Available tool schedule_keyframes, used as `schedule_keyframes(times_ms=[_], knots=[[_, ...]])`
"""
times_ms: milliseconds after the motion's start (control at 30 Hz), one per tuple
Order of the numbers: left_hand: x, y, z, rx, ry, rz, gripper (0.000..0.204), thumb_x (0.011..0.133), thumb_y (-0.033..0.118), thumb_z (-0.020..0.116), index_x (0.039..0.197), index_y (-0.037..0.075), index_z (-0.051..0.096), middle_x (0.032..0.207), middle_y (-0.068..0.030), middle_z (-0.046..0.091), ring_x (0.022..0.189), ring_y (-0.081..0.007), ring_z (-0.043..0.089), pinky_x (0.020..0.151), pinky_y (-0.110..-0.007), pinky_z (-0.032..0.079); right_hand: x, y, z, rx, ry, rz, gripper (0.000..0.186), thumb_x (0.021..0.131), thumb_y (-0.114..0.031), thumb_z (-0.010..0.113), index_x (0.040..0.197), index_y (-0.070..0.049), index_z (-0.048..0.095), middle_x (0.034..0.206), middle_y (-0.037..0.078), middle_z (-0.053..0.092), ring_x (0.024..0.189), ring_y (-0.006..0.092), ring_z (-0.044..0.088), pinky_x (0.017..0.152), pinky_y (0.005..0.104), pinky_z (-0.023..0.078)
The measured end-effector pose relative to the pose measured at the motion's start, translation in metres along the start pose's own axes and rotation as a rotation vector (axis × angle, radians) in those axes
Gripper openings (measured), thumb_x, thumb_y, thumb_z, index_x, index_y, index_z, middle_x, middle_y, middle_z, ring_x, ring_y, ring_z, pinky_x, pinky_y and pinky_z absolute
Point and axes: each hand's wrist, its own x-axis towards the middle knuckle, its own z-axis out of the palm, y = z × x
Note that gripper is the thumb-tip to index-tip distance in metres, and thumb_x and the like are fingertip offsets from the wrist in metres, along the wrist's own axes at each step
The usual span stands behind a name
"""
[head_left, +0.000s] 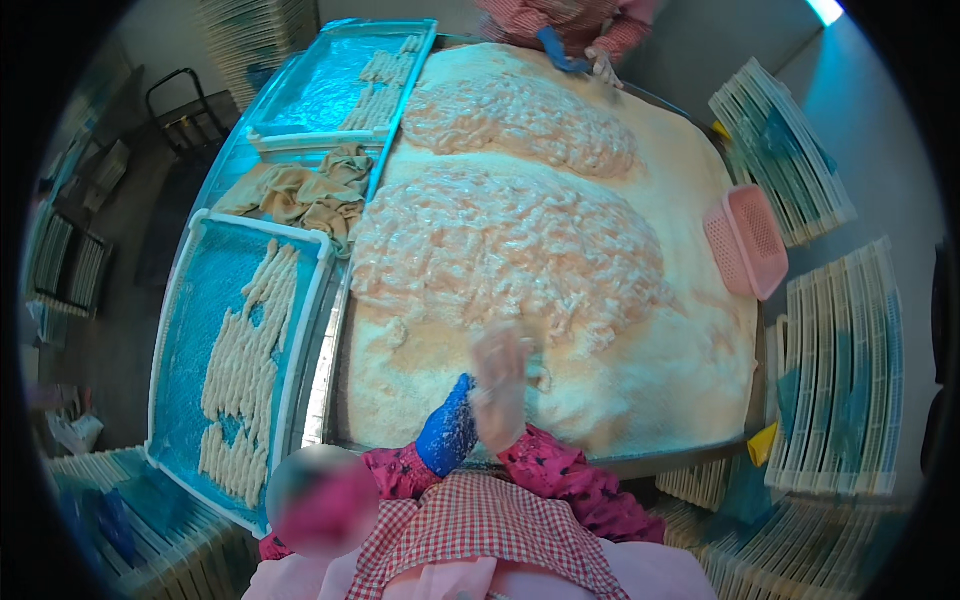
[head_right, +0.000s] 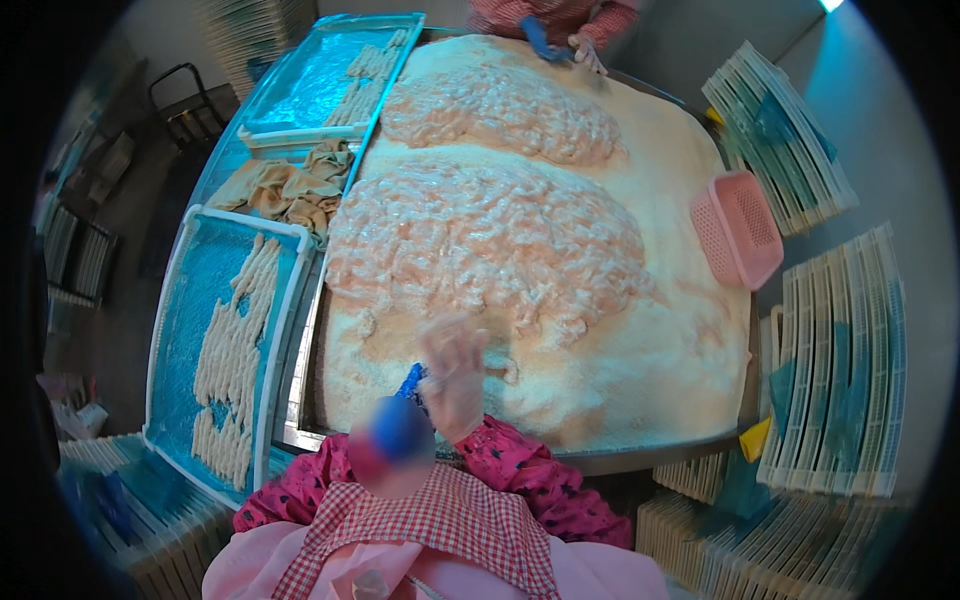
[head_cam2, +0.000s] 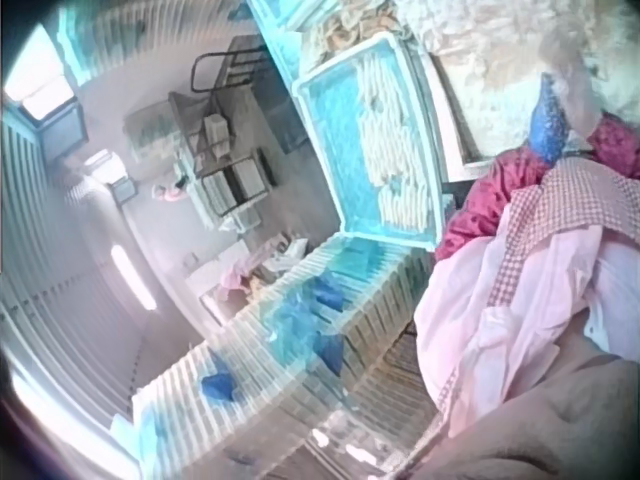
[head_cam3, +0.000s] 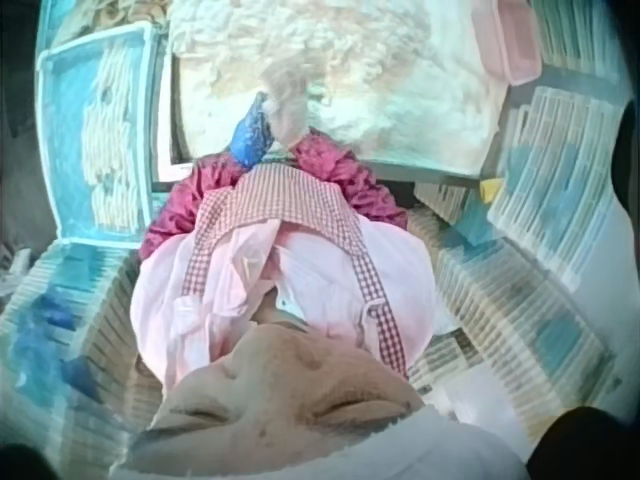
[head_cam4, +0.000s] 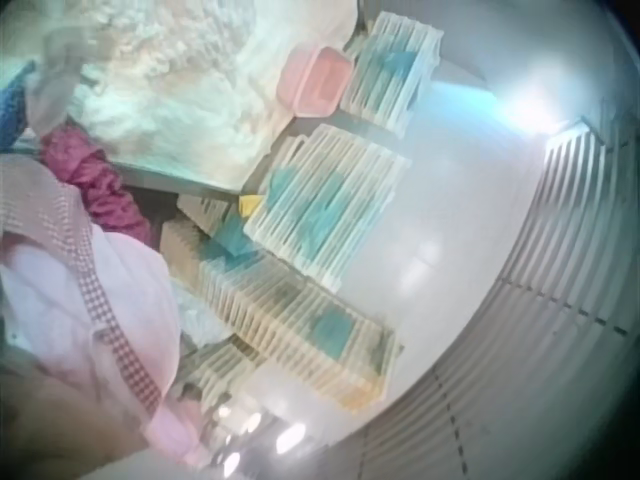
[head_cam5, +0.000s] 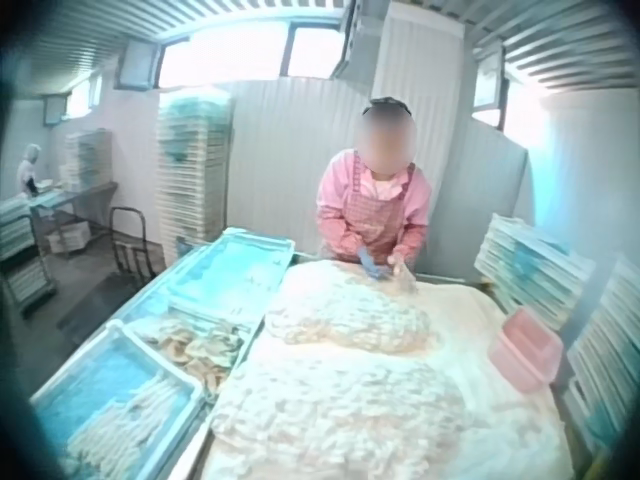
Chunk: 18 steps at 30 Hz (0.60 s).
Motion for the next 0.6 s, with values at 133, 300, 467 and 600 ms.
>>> schedule_keyframes(times_ms=[133,300,467,600], knots=[[0.007,0.003,-0.017,-0.843,-0.119,-0.018,0.055,0.094,0.035,0.039,0.134,0.000,0.028,0.125,-0.0132,0.039,0.112,-0.0185,0.040,0.090,-0.034,0.036,0.010,-0.035,0.003,0.638,0.003,-0.040,0.064,0.091,-0.049,0.025,0.129,0.002,0.037,0.131,0.021,0.039,0.125,0.0352,0.033,0.104,0.0457,0.023],[0.005,0.083,-0.068,-1.025,0.484,-0.159,0.048,0.091,0.037,0.042,0.123,0.002,0.044,0.089,-0.0062,0.056,0.074,-0.0162,0.053,0.061,-0.033,0.045,0.003,0.025,-0.014,-0.052,-0.103,0.155,0.034,0.075,-0.017,0.065,0.105,-0.004,0.055,0.100,0.013,0.058,0.096,0.0312,0.053,0.083,0.0406,0.042],[-0.026,0.125,-0.210,-0.770,1.020,0.161,0.057,0.086,0.051,0.047,0.117,0.003,0.046,0.096,-0.0093,0.057,0.076,-0.0207,0.053,0.064,-0.035,0.045,-0.027,0.059,-0.002,0.136,-0.109,0.372,0.023,0.076,-0.006,0.065,0.097,-0.003,0.057,0.096,0.009,0.060,0.086,0.0186,0.057,0.077,0.0302,0.046],[-0.086,0.114,-0.349,-0.218,1.527,0.421,0.052,0.089,0.053,0.040,0.110,0.006,0.050,0.105,-0.0082,0.058,0.079,-0.0151,0.055,0.069,-0.034,0.044,-0.005,0.043,-0.013,0.580,0.150,0.675,0.011,0.078,-0.004,0.063,0.088,-0.003,0.058,0.088,0.006,0.062,0.083,0.0116,0.057,0.074,0.0248,0.045]])
